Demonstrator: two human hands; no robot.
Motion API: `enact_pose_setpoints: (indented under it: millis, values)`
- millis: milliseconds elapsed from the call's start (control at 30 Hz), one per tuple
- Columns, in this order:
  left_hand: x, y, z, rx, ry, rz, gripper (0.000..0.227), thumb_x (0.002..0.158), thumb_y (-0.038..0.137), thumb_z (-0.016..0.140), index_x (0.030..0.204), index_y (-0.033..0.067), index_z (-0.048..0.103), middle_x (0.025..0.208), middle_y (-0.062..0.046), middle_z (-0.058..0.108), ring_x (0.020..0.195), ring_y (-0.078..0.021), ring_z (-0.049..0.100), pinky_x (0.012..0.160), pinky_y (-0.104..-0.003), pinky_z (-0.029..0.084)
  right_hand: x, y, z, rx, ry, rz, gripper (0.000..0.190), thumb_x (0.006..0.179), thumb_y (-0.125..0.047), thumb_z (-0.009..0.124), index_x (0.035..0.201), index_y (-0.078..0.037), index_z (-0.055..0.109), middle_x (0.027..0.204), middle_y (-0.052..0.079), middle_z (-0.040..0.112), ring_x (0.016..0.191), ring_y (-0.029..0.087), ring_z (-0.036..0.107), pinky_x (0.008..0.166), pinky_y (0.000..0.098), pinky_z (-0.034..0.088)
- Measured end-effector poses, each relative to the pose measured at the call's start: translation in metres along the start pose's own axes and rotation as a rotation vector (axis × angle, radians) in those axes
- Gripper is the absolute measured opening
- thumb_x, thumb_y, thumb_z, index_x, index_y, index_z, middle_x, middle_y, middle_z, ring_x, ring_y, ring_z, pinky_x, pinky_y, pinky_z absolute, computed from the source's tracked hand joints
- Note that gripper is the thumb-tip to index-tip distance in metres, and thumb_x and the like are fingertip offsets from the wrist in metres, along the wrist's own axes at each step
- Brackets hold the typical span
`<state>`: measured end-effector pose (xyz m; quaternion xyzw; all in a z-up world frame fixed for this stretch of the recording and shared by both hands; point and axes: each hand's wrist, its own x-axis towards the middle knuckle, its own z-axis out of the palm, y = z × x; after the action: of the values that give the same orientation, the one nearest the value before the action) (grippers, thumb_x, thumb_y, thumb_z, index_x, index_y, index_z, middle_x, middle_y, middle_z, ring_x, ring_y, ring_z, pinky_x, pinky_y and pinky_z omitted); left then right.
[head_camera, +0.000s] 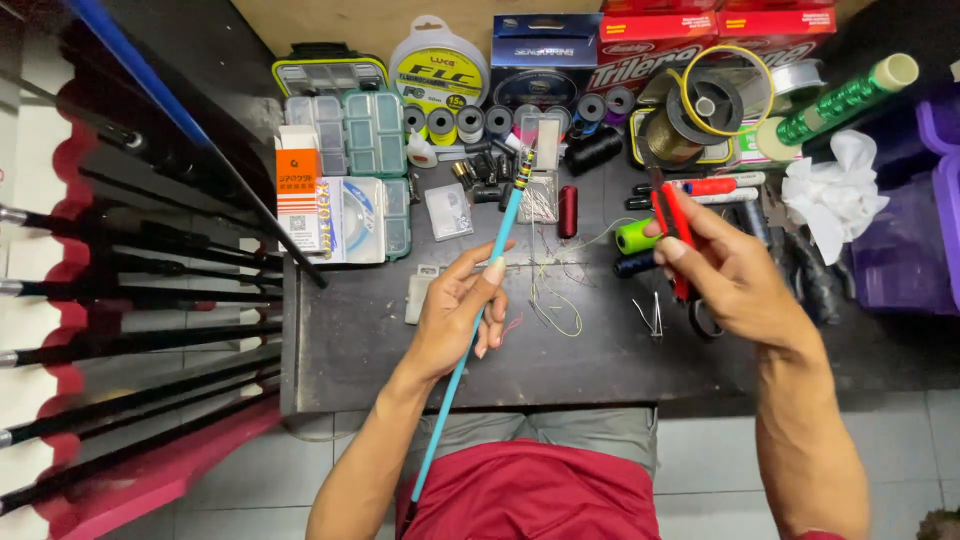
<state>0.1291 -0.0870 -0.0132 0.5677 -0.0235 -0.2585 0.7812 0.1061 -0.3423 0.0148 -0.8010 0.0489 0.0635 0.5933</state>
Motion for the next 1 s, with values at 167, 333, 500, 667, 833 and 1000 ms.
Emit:
enact_pose_setpoints:
  millis: [167, 333, 500, 667, 833, 1000]
  values:
    - [0.014, -0.017, -0.008, -0.085, 0.017, 0.145, 0.025, 0.090, 0.016, 0.045, 0.102, -0.0042, 0.053, 0.050, -0.011, 0.044, 0.034, -0.0167, 0.050, 0.023, -0.020, 0.040, 0.031, 0.012, 0.022, 0.181, -0.060, -0.375, 0.038, 0.086, 0.004, 0.043, 0.124, 0.009, 0.040, 0.083, 0.017, 0.054, 0.062, 0.016, 0.051, 0.057, 0.0268, 0.047]
    - [0.026, -0.018, -0.014, -0.032, 0.062, 0.179, 0.028, 0.092, 0.021, 0.044, 0.084, -0.0038, 0.055, 0.040, -0.006, 0.035, 0.030, -0.0136, 0.042, 0.021, -0.018, 0.033, 0.054, 0.009, 0.034, 0.264, -0.037, -0.444, 0.030, 0.088, -0.001, 0.043, 0.116, 0.011, 0.045, 0.072, 0.017, 0.054, 0.049, 0.013, 0.047, 0.044, 0.0219, 0.043]
    - [0.031, 0.012, -0.004, 0.012, 0.012, 0.242, 0.027, 0.090, 0.018, 0.045, 0.107, -0.0010, 0.053, 0.044, -0.011, 0.047, 0.033, -0.0140, 0.047, 0.024, -0.019, 0.041, 0.074, 0.007, 0.036, 0.296, 0.115, -0.450, 0.023, 0.093, -0.016, 0.046, 0.088, 0.006, 0.052, 0.051, 0.011, 0.047, 0.035, 0.009, 0.040, 0.031, 0.0181, 0.035]
    - [0.049, 0.015, -0.002, -0.039, 0.006, 0.310, 0.028, 0.088, 0.016, 0.050, 0.109, -0.0019, 0.051, 0.051, -0.013, 0.049, 0.033, -0.0145, 0.048, 0.023, -0.020, 0.040, 0.085, 0.015, 0.040, 0.259, 0.126, -0.449, 0.023, 0.093, -0.015, 0.047, 0.083, 0.005, 0.053, 0.048, 0.010, 0.046, 0.033, 0.009, 0.040, 0.029, 0.0186, 0.035]
    - [0.060, 0.019, 0.003, -0.038, 0.007, 0.292, 0.026, 0.091, 0.019, 0.044, 0.103, -0.0012, 0.055, 0.045, -0.010, 0.043, 0.026, -0.0133, 0.041, 0.018, -0.020, 0.033, 0.079, 0.014, 0.042, 0.210, 0.131, -0.443, 0.019, 0.092, -0.012, 0.049, 0.083, 0.003, 0.055, 0.048, 0.009, 0.047, 0.035, 0.007, 0.042, 0.031, 0.0181, 0.037]
    - [0.059, 0.021, 0.008, -0.026, -0.054, 0.276, 0.029, 0.089, 0.016, 0.046, 0.112, -0.0017, 0.051, 0.045, -0.014, 0.045, 0.025, -0.0147, 0.042, 0.017, -0.021, 0.034, 0.077, 0.014, 0.047, 0.018, 0.200, -0.572, 0.023, 0.094, -0.012, 0.041, 0.106, 0.005, 0.051, 0.064, 0.013, 0.055, 0.049, 0.015, 0.051, 0.044, 0.0252, 0.043]
